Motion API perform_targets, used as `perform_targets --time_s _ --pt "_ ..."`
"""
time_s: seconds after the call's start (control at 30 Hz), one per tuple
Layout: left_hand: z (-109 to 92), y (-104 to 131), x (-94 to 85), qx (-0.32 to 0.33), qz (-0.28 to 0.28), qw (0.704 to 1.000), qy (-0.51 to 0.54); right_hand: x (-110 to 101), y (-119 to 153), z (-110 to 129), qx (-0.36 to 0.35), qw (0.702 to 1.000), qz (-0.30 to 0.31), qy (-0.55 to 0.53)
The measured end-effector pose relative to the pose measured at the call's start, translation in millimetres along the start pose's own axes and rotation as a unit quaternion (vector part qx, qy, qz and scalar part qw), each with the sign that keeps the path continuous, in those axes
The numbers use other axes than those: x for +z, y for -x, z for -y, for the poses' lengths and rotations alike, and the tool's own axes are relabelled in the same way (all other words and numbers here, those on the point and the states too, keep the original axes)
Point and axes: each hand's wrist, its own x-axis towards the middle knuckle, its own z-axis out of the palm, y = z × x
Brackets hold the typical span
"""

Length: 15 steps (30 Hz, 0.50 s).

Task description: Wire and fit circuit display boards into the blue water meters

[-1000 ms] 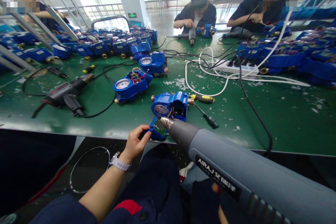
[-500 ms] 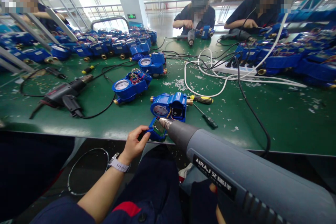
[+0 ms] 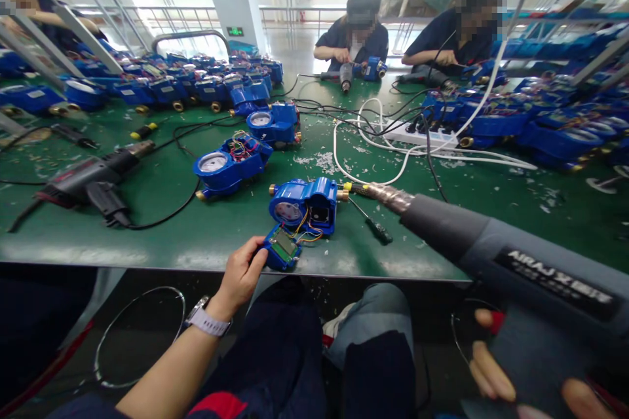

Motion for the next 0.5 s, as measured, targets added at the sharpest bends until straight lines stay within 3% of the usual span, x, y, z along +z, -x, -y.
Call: perform_targets --time_s 0.13,0.27,0.33,0.4,0.5 --pt "-3 -4 8.3 -0.018 -0.006 0.998 -0.057 -20 -22 17 0.013 0.977 -0.161 -0.138" --pt "-3 -8 13.1 -0.047 -0.008 0.992 -0.115 -46 -56 17 0.006 0.961 -0.203 -0.187" --pt "-3 -9 12.6 -0.047 0.004 0.994 -0.098 -60 -74 10 -0.003 0.974 -0.186 -0.132" --pt "-4 -10 10.5 -0.039 0.007 0.996 -0.074 -69 -92 3 -0.032 0.988 -0.149 0.007" --pt "-7 -12 6.4 -0.014 0.002 0.999 -0.043 -74 -122 -2 -0.069 0.976 -0.100 0.183"
